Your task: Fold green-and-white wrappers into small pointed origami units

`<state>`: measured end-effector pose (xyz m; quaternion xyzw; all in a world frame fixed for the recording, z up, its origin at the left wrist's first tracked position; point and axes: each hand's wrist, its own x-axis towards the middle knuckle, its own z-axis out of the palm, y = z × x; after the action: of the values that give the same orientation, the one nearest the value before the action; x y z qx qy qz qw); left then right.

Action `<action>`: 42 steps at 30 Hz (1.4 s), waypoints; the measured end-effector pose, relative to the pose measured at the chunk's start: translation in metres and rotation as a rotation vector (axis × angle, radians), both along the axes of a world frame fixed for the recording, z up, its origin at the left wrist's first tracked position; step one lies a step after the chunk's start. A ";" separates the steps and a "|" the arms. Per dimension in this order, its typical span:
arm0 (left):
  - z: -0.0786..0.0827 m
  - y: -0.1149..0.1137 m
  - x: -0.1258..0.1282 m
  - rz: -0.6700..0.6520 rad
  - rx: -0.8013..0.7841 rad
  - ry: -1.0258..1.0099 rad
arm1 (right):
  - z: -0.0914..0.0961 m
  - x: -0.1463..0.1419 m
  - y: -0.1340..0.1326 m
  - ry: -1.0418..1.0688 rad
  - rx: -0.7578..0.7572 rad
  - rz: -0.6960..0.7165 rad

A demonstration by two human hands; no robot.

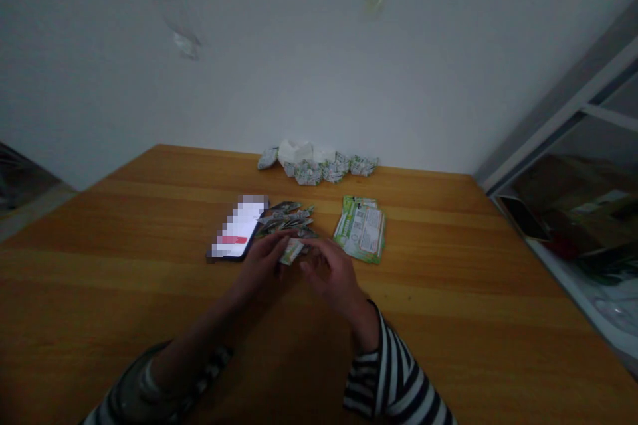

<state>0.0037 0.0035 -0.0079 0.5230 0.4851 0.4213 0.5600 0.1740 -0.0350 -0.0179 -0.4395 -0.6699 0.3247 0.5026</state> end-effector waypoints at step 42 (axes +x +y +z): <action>0.000 -0.016 0.019 0.117 -0.091 -0.235 | -0.004 -0.020 0.004 0.544 -0.273 -0.260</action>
<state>0.0225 -0.0123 -0.0083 0.4150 0.4646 0.4889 0.6107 0.1541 -0.0309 -0.0218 -0.4816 -0.3996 0.4502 0.6369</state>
